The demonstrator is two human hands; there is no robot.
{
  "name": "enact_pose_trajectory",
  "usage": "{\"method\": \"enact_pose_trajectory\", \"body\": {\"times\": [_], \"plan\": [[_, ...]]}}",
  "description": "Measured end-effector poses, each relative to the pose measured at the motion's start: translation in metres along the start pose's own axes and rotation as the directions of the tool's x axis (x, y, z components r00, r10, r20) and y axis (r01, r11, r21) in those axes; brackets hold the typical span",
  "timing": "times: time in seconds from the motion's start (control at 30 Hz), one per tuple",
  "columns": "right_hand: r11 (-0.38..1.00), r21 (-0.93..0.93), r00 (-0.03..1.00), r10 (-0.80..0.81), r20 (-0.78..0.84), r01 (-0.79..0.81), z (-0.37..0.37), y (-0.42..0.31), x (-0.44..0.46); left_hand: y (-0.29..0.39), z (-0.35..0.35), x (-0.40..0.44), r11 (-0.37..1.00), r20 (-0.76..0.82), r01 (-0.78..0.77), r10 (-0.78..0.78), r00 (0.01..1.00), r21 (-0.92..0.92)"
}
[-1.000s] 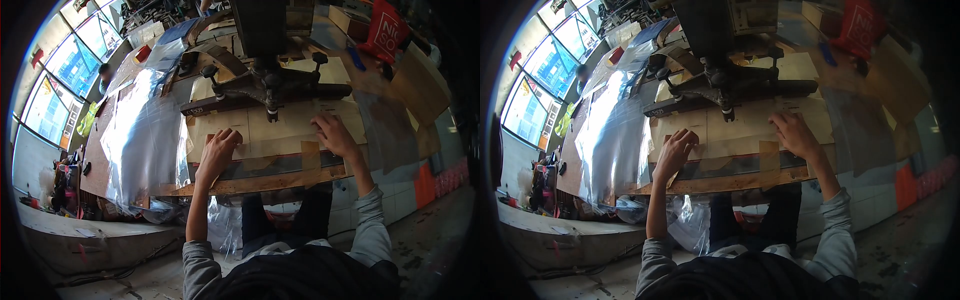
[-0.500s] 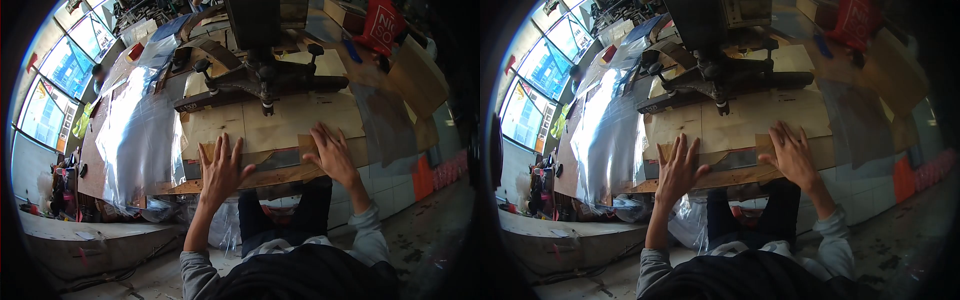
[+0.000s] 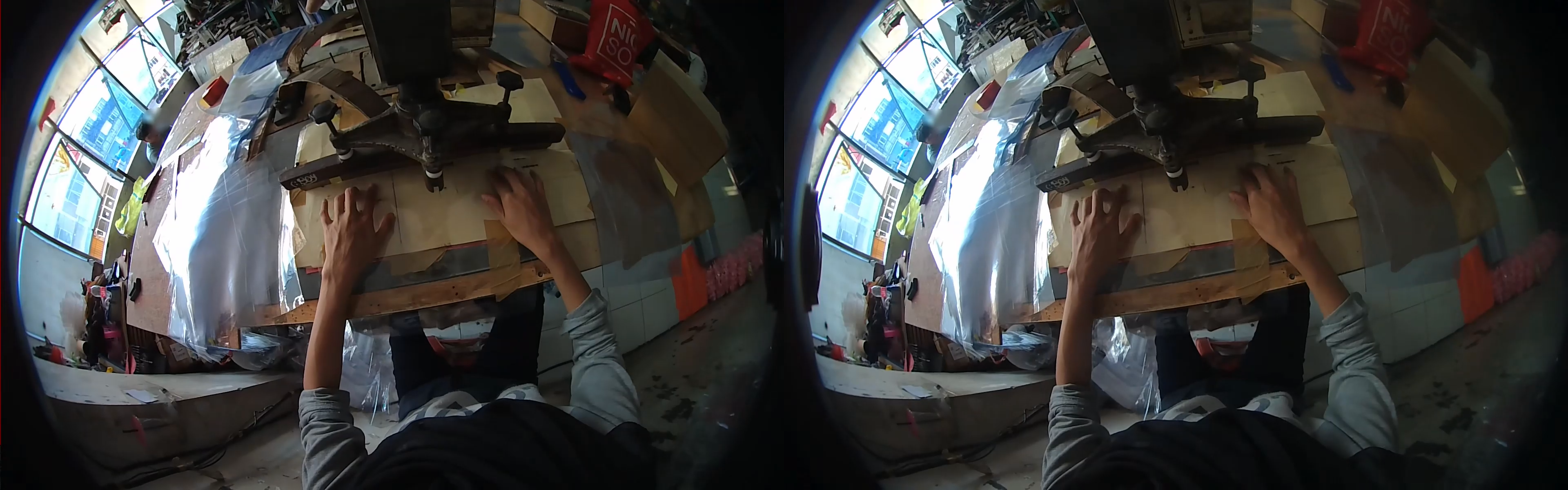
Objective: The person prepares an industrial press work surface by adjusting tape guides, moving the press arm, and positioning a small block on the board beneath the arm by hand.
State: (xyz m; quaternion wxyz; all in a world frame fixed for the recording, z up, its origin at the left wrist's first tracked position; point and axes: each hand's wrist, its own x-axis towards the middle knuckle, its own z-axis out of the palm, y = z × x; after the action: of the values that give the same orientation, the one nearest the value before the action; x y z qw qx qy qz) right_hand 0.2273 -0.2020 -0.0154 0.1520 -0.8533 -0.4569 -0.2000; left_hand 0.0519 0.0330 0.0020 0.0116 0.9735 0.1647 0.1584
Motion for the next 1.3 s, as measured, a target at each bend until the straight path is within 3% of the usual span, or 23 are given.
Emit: {"method": "enact_pose_trajectory", "body": {"times": [0.53,1.0,1.2,1.3], "plan": [[0.998,-0.04,0.999,0.045,-0.03,-0.046,0.001,-0.001,0.001,-0.001,0.006,-0.001,0.999,-0.049,-0.048,0.047,0.998,-0.014],[0.998,-0.026,0.998,0.057,0.012,-0.057,0.0,0.006,0.003,0.003,0.003,0.003,0.999,-0.064,-0.004,0.001,0.998,-0.041],[0.996,-0.06,0.994,0.066,0.084,-0.061,-0.009,0.0,-0.004,-0.001,0.007,0.003,0.998,-0.122,-0.066,0.063,0.99,-0.021],[0.996,-0.078,0.995,0.058,0.082,-0.052,-0.008,0.0,-0.005,0.005,0.002,0.005,0.992,-0.051,0.003,-0.009,0.999,-0.126]]}}
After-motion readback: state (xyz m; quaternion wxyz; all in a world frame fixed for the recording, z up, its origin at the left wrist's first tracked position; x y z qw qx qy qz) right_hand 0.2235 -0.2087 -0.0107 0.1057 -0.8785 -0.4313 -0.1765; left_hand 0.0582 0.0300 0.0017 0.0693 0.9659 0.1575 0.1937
